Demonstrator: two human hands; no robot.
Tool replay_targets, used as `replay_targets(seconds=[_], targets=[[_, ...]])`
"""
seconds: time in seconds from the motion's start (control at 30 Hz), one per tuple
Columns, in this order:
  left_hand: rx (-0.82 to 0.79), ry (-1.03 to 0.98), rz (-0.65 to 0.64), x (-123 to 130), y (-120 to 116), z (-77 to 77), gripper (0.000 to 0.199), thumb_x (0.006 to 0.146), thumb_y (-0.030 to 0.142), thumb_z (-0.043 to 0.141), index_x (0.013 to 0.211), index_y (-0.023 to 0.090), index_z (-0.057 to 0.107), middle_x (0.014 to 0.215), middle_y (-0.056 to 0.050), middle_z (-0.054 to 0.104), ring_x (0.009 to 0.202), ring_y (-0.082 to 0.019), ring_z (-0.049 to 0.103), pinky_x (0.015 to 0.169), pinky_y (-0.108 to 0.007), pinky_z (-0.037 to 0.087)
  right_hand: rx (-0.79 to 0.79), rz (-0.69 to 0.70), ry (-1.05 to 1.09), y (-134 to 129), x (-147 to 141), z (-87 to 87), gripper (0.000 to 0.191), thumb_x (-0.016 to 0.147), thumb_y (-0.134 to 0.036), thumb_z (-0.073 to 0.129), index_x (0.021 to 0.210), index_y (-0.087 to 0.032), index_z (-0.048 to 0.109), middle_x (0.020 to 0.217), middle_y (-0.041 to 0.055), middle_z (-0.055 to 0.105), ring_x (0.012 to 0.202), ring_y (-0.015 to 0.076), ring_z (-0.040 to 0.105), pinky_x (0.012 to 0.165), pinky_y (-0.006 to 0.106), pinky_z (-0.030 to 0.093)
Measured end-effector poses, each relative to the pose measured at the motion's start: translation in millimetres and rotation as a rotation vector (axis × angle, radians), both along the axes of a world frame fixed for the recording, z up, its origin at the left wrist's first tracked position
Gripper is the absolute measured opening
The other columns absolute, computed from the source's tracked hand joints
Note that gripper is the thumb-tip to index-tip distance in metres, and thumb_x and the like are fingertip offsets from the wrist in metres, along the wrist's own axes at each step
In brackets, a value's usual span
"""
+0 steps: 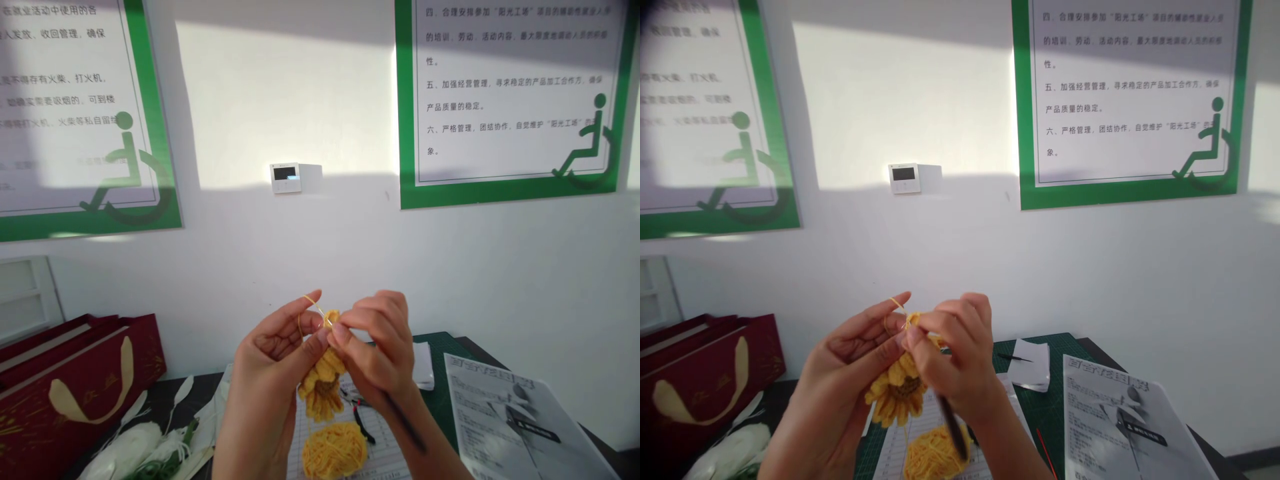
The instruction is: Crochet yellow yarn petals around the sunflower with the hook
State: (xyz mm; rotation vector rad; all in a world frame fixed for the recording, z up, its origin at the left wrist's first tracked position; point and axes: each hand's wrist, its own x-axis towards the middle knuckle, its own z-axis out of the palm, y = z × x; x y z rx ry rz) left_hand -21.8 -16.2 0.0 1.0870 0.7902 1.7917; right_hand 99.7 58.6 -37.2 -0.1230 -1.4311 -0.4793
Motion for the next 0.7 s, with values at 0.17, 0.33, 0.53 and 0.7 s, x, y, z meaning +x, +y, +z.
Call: replay_targets(seconds=[0.17,0.33,0.53,0.7], targets=[[-0.096,-0.017,-0.174,-0.8,1.1,-0.3,0.036,0.059,0.013,0.097,0.093,0.016,0.086,0.081,-0.006,0.078,0.073,-0.016,0.074,0.069,-0.020,0.060,0.131,-0.129,0.180,0.2,0.3,-4.9,0.020,0.091,-0.010,0.066,0.086,-0.030,0.064,0.076,-0.0025,0.072,0.072,0.0179,0.059,0.074,0.041,0.044],[-0.152,0.020,-0.333,-10.5,-1.3,3.5,0.033,0.061,0.014,0.095,0.093,0.015,0.087,0.083,-0.011,0.081,0.069,-0.022,0.076,0.070,-0.033,0.064,-0.232,0.527,0.103,-4.0,0.3,4.7,0.007,0.099,-0.023,0.062,0.094,-0.026,0.066,0.078,0.0011,0.064,0.077,0.0199,0.060,0.073,0.040,0.049],[-0.182,0.074,-0.409,-18.8,-4.5,5.1,0.031,0.062,0.013,0.093,0.093,0.015,0.087,0.082,-0.012,0.080,0.069,-0.024,0.076,0.067,-0.033,0.064,-0.480,0.970,0.130,-8.8,7.2,9.4,0.011,0.101,-0.031,0.061,0.094,-0.024,0.063,0.071,-0.0025,0.056,0.064,0.0150,0.055,0.062,0.031,0.043],[-0.192,0.109,-0.432,-22.3,-6.2,6.2,0.028,0.060,0.016,0.094,0.086,0.013,0.086,0.078,-0.013,0.079,0.066,-0.024,0.076,0.063,-0.033,0.062,-0.673,1.169,0.057,-8.7,12.4,10.1,0.017,0.102,-0.032,0.060,0.088,-0.022,0.060,0.066,-0.0040,0.051,0.061,0.0129,0.046,0.060,0.028,0.034]])
